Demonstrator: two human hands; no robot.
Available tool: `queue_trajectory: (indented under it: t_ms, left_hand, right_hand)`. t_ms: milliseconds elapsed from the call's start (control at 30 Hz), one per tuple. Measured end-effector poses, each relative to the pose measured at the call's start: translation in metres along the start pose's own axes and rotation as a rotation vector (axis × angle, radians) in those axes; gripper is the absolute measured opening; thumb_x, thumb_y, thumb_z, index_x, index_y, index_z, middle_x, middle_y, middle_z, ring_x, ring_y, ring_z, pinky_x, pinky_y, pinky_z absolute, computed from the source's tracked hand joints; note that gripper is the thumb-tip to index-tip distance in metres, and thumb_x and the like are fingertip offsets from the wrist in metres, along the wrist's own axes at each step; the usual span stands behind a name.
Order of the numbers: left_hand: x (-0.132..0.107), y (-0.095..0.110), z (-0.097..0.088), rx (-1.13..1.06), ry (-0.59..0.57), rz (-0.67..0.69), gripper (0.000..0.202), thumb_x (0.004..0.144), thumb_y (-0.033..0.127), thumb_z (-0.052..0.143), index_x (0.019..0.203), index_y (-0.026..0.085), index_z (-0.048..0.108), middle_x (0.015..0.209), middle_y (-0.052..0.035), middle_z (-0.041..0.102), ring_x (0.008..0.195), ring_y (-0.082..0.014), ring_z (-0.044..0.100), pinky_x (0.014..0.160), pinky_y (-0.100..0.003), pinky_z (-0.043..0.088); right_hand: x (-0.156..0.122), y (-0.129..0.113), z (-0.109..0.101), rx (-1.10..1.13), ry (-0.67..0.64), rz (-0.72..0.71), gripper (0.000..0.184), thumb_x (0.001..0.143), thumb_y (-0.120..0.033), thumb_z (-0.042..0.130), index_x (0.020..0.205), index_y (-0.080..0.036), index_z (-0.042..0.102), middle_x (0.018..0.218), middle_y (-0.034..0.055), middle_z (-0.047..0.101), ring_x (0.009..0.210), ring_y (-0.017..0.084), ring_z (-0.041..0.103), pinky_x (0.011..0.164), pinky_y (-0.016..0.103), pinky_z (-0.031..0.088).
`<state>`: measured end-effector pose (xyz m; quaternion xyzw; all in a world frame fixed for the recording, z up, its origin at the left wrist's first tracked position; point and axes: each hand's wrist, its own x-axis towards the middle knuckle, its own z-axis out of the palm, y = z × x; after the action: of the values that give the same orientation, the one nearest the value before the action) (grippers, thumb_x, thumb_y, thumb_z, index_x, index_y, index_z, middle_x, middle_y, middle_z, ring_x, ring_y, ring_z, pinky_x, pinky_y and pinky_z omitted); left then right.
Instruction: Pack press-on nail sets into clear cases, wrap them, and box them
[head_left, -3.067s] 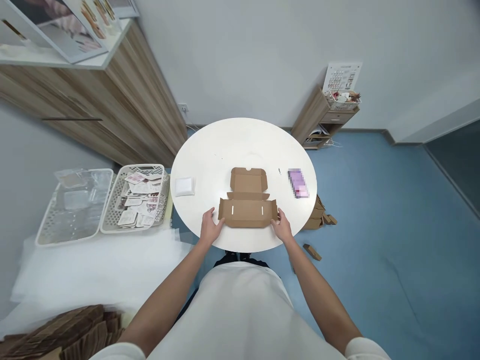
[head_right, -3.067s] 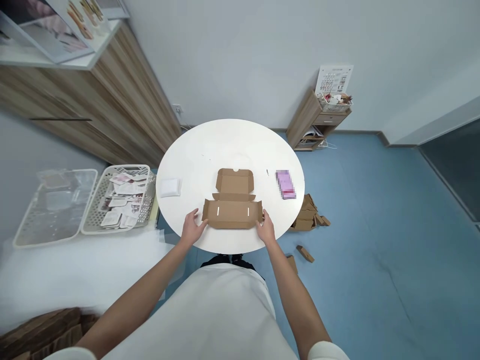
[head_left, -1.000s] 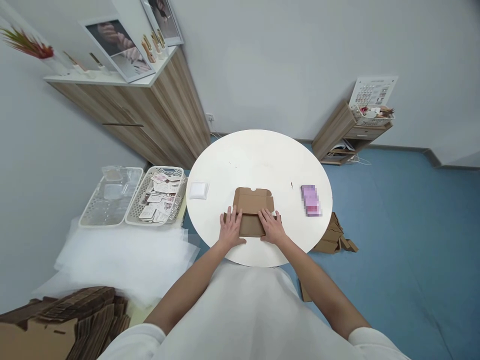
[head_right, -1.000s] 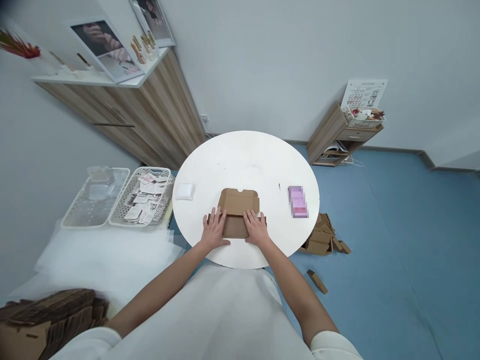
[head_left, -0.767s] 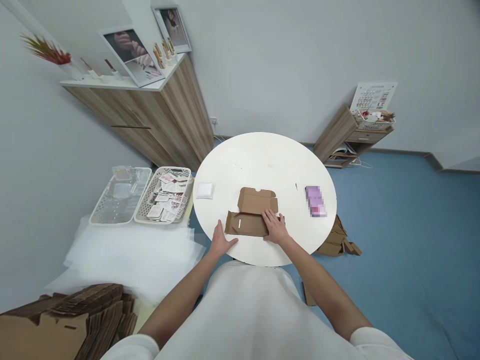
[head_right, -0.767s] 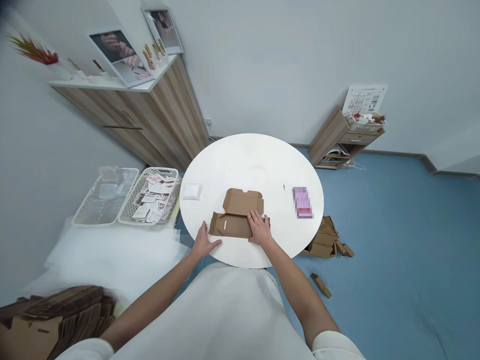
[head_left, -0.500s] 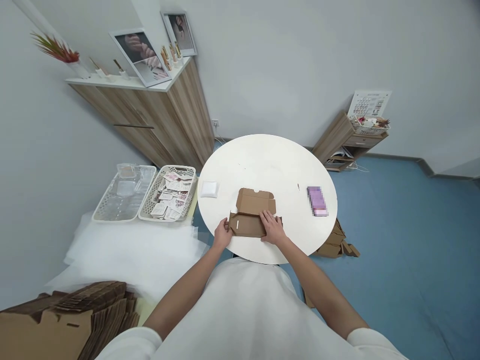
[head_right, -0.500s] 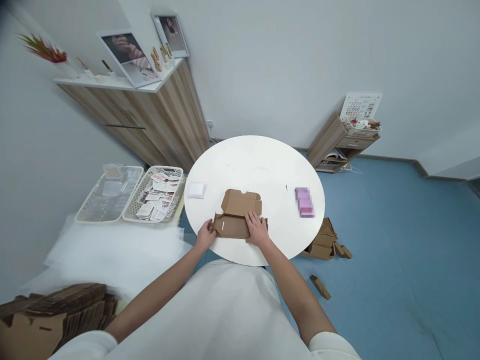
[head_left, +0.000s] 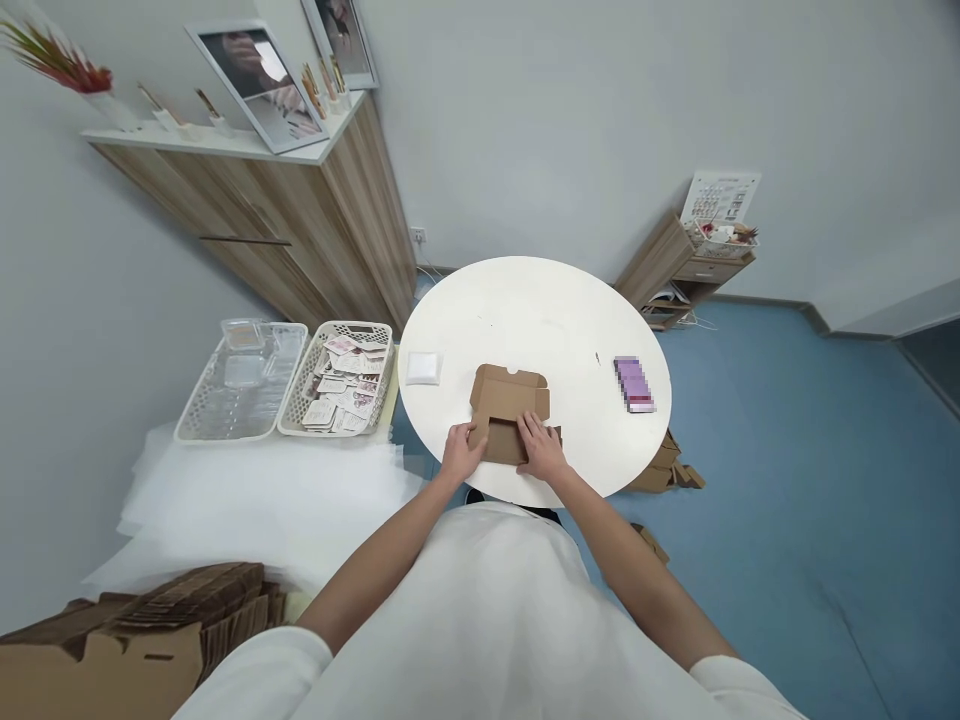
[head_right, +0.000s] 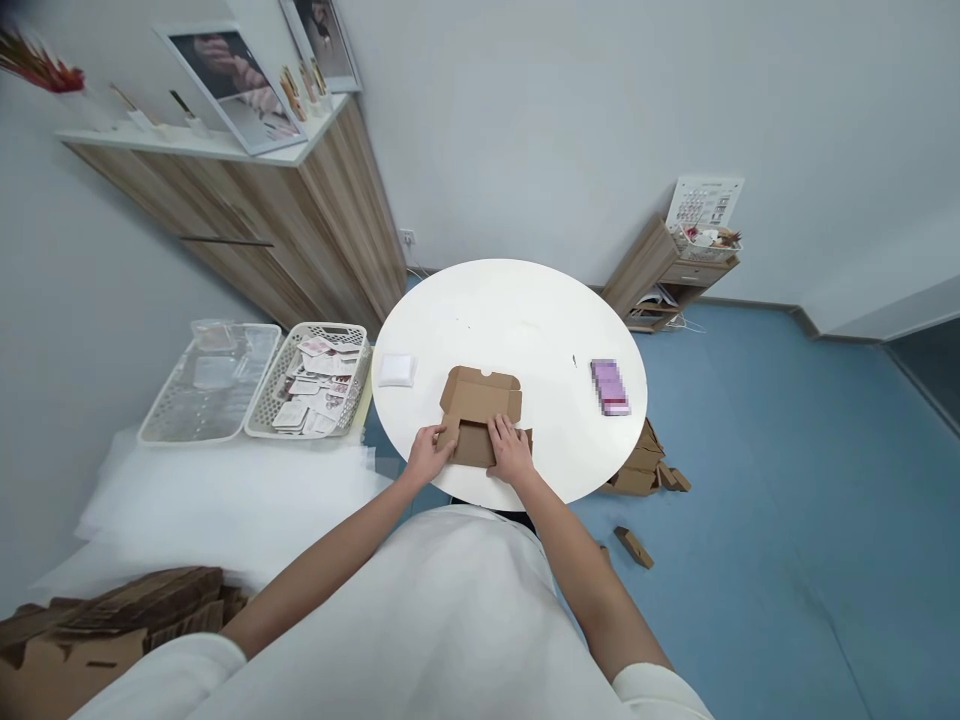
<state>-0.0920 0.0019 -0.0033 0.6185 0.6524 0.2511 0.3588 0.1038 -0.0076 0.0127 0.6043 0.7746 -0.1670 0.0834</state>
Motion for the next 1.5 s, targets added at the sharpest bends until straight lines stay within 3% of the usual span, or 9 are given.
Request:
queue_trajectory:
  t_ms: [300, 533, 800, 900, 1000, 1100, 1267, 1400, 1500]
  left_hand:
    - [0.015, 0.001, -0.011, 0.143, -0.148, -0.165, 0.029, 0.073, 0.026, 0.050, 0.099, 0.018, 0.041, 0.087, -0.0042, 0.059, 0.082, -0.0168, 0.057, 0.068, -0.026, 0.041]
    - [0.015, 0.002, -0.014, 0.254, -0.307, -0.175, 0.026, 0.075, 0.020, 0.045, 0.100, 0.016, 0.040, 0.091, -0.0101, 0.061, 0.084, -0.0216, 0.059, 0.065, -0.028, 0.041]
    - [0.013, 0.008, -0.005, 0.391, -0.263, -0.167, 0.030, 0.075, 0.017, 0.044, 0.105, 0.013, 0.038, 0.094, -0.0143, 0.059, 0.087, -0.0256, 0.059, 0.068, -0.033, 0.041]
    - [0.006, 0.005, -0.015, 0.301, -0.243, -0.008, 0.051, 0.077, 0.032, 0.048, 0.120, 0.013, 0.028, 0.107, -0.0156, 0.053, 0.098, -0.0252, 0.054, 0.075, -0.032, 0.041]
    - [0.000, 0.007, -0.028, 0.317, -0.305, 0.166, 0.092, 0.058, 0.052, 0.063, 0.131, 0.020, 0.017, 0.119, -0.0138, 0.043, 0.105, -0.0285, 0.049, 0.079, -0.033, 0.041]
    - [0.002, 0.016, -0.035, 0.418, -0.407, 0.142, 0.111, 0.039, 0.052, 0.074, 0.133, 0.027, 0.019, 0.115, -0.0112, 0.044, 0.101, -0.0312, 0.052, 0.080, -0.035, 0.041]
    - [0.010, 0.027, -0.031, 0.423, -0.429, 0.076, 0.115, 0.035, 0.048, 0.077, 0.134, 0.029, 0.021, 0.115, -0.0116, 0.045, 0.102, -0.0322, 0.052, 0.082, -0.035, 0.040]
    - [0.010, 0.025, -0.029, 0.420, -0.430, 0.067, 0.116, 0.036, 0.048, 0.076, 0.134, 0.029, 0.018, 0.115, -0.0118, 0.044, 0.100, -0.0321, 0.053, 0.080, -0.035, 0.041]
    - [0.010, 0.024, -0.027, 0.423, -0.433, 0.071, 0.117, 0.038, 0.050, 0.075, 0.135, 0.028, 0.015, 0.115, -0.0122, 0.043, 0.097, -0.0319, 0.054, 0.077, -0.035, 0.042]
  right_hand:
    - [-0.008, -0.004, 0.001, -0.035, -0.050, -0.013, 0.118, 0.050, -0.047, 0.071, 0.137, -0.020, -0.003, 0.145, 0.0115, 0.001, 0.133, 0.027, -0.002, 0.101, 0.047, 0.014]
    - [-0.006, -0.003, -0.003, -0.057, -0.106, 0.009, 0.120, 0.048, -0.052, 0.070, 0.137, -0.020, -0.005, 0.145, 0.0122, -0.003, 0.132, 0.029, -0.005, 0.099, 0.051, 0.016]
    - [-0.003, -0.006, 0.000, -0.054, -0.080, 0.020, 0.121, 0.049, -0.046, 0.071, 0.137, -0.017, -0.007, 0.145, 0.0133, -0.001, 0.133, 0.027, -0.003, 0.100, 0.048, 0.016]
    - [-0.004, -0.004, -0.001, -0.050, -0.073, 0.002, 0.120, 0.049, -0.046, 0.071, 0.137, -0.019, -0.006, 0.145, 0.0120, 0.000, 0.133, 0.027, -0.003, 0.100, 0.048, 0.016]
    - [-0.004, -0.002, -0.003, -0.053, -0.066, -0.014, 0.119, 0.049, -0.045, 0.071, 0.137, -0.019, -0.005, 0.145, 0.0124, 0.002, 0.133, 0.027, -0.002, 0.101, 0.047, 0.015]
    - [-0.003, -0.002, -0.005, -0.068, -0.063, -0.034, 0.120, 0.049, -0.045, 0.072, 0.137, -0.018, -0.005, 0.145, 0.0130, 0.002, 0.133, 0.027, -0.003, 0.101, 0.046, 0.016]
    - [-0.008, 0.001, -0.011, -0.070, -0.018, -0.088, 0.116, 0.054, -0.054, 0.067, 0.137, -0.020, -0.006, 0.145, 0.0124, 0.002, 0.133, 0.028, -0.003, 0.101, 0.048, 0.013]
    - [-0.031, 0.018, -0.004, 0.063, 0.167, 0.091, 0.095, 0.069, -0.059, 0.049, 0.138, -0.020, -0.004, 0.146, 0.0117, 0.000, 0.133, 0.028, 0.001, 0.100, 0.048, 0.018]
    - [-0.048, 0.035, 0.010, 0.310, 0.226, 0.336, 0.085, 0.077, -0.054, 0.040, 0.138, -0.015, -0.005, 0.143, 0.0160, 0.014, 0.130, 0.027, 0.021, 0.095, 0.043, 0.031]
